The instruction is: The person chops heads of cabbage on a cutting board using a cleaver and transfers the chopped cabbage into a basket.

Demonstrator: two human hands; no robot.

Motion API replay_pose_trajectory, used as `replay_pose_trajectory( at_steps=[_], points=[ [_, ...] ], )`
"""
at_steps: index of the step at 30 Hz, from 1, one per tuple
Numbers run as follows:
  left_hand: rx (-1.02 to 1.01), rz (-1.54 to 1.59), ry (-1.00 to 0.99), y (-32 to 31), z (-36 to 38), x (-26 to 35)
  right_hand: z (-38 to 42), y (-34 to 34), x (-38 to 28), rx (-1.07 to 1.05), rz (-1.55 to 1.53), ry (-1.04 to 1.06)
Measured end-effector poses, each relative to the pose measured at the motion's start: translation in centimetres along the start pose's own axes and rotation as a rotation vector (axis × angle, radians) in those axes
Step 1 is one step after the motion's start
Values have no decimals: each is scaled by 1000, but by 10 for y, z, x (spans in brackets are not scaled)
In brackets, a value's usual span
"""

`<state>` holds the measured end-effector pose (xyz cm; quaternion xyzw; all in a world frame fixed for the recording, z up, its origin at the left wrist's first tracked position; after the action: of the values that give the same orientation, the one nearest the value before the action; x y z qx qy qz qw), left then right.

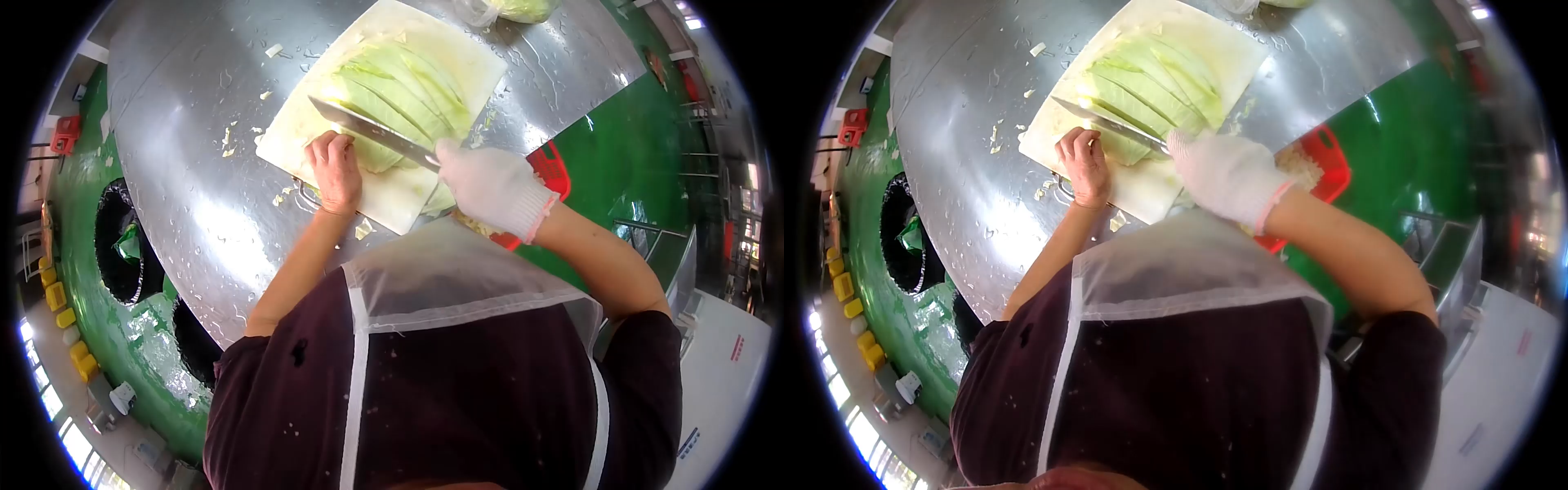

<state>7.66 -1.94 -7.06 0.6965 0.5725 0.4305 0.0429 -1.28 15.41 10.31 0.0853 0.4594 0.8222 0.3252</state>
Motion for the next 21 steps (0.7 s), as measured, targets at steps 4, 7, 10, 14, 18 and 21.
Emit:
replay_pose_trajectory(
  at_steps=[4,7,10,14,18,21],
  points=[
    [-66,13,40,-13,-4,6,-9,-10,1,24,-19,3],
    [-83,17,61,-15,-3,4,-13,-4,-3,-50,-74,-14],
    [-115,35,61,-17,-2,3,-42,-17,-1,-6,-153,28],
    [-133,54,94,-15,-5,7,-91,-52,-6,134,-206,63],
    [-115,106,44,-9,-4,5,-78,-46,-11,118,-207,31],
    [-102,110,138,4,-4,17,-58,-14,-5,146,-228,30]
  ],
)
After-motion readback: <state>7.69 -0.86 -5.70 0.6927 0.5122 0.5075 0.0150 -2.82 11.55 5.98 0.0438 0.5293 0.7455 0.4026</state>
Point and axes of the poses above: each hand's wrist, its own z-axis away from the middle knuckle, its own y-axis out of the back of the hand, x = y × z, the point moved 3 cm from there along -z, towards the middle knuckle, and after that the axes turned 5 degrees about -x, right-handed, at the moved point
